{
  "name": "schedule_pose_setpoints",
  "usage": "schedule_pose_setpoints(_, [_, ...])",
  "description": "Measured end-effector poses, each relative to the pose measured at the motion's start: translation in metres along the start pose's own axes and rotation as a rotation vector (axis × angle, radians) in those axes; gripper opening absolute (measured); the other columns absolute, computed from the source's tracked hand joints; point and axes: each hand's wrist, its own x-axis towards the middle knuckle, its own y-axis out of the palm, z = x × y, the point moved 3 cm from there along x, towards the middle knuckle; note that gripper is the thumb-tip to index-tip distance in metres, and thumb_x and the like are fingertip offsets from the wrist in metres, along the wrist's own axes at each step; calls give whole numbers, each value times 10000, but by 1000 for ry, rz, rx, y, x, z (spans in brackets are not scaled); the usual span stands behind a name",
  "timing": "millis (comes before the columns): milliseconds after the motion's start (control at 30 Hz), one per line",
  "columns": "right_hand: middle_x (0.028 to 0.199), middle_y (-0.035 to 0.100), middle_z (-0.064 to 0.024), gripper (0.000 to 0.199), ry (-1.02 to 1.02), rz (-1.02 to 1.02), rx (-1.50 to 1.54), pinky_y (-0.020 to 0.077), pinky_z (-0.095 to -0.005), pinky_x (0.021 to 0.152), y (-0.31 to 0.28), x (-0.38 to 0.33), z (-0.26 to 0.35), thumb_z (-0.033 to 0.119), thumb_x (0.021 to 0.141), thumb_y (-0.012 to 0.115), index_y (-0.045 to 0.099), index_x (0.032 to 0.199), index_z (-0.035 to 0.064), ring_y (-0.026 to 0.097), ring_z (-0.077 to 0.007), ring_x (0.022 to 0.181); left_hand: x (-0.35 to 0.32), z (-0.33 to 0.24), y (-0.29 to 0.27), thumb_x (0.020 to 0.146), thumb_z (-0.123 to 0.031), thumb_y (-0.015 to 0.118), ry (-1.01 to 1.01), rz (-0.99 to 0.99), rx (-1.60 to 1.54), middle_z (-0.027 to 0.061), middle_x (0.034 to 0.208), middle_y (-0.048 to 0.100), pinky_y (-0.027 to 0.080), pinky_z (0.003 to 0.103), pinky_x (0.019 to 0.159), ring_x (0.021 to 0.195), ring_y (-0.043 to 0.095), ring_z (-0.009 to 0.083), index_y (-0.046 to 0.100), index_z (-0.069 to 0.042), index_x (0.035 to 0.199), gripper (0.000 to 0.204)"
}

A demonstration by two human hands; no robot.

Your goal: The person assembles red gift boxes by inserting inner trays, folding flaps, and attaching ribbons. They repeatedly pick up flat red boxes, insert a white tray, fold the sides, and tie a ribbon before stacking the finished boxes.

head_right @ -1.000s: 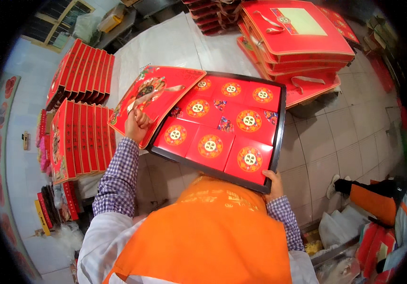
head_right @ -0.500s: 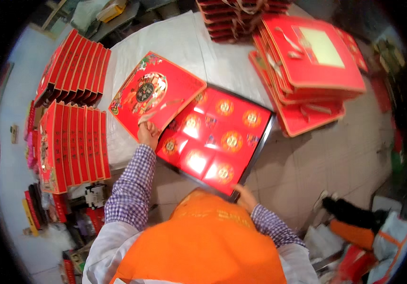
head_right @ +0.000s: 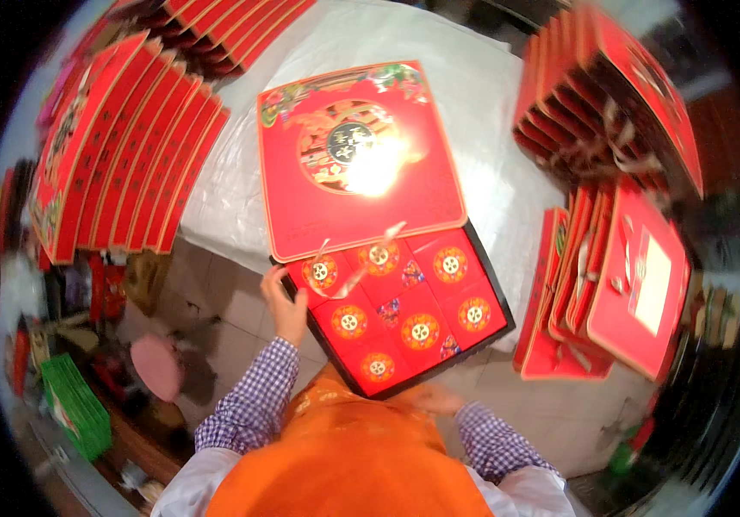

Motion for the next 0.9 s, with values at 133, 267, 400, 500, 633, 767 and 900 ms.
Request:
schedule_pose_setpoints(133, [823,673,-105,247,-352,-1008,-110,496,-334,632,-190,42,26,207,936,589,582,1054,-9,642,-203,731,-13,39,19,890,-157,646,-557,67,-382,228,1333,425,375,409,1046,1233,461,308,250,-2,1427,685])
schedule_pose_setpoints(267, [1344,502,-189,630,-503,-1246,-259,393,-381,1006,-348,85,116,278,938,600,355,1447,-2,494,-296,1222,-2,61,37,959,-210,571,-580,121,-546,221,1445,407,373,364,1073,1301,457,284,126,-42,1522,737])
schedule_pose_setpoints(400, [1387,479,-90,812,-347,-816,257,381,-436,978,-402,155,160,631,904,510,314,1498,112,460,-198,1264,6,76,39,959,-213,565,-619,107,-611,210,1478,384,367,345,1081,1318,447,264,137,-61,1535,734])
schedule_pose_setpoints(500, [1407,460,-57,649,-582,-585,309,397,-373,1033,-417,177,176,498,988,467,321,1475,96,459,-188,1276,1,80,44,945,-206,583,-617,121,-647,222,1489,374,355,354,1088,1337,429,274,132,-74,1540,758])
schedule_pose_setpoints(633, [1483,388,-59,678,-520,-620,444,384,-361,1066,-419,195,175,473,986,491,289,1493,71,441,-207,1303,12,68,34,926,-190,607,-431,114,-659,250,1501,340,310,361,1118,1396,351,299,137,-45,1531,780])
schedule_pose_setpoints(767, [1478,405,-73,709,-490,-624,546,388,-367,1063,-399,202,184,511,977,486,307,1490,56,455,-222,1296,13,57,25,912,-182,624,-309,61,-565,261,1508,315,292,376,1131,1410,320,335,146,11,1513,791])
schedule_pose_setpoints(900, [1441,452,-90,725,-485,-656,561,391,-364,1058,-394,203,183,553,973,458,353,1466,31,476,-231,1277,10,53,20,905,-191,634,-264,48,-475,256,1505,317,305,393,1126,1396,338,352,158,9,1509,794])
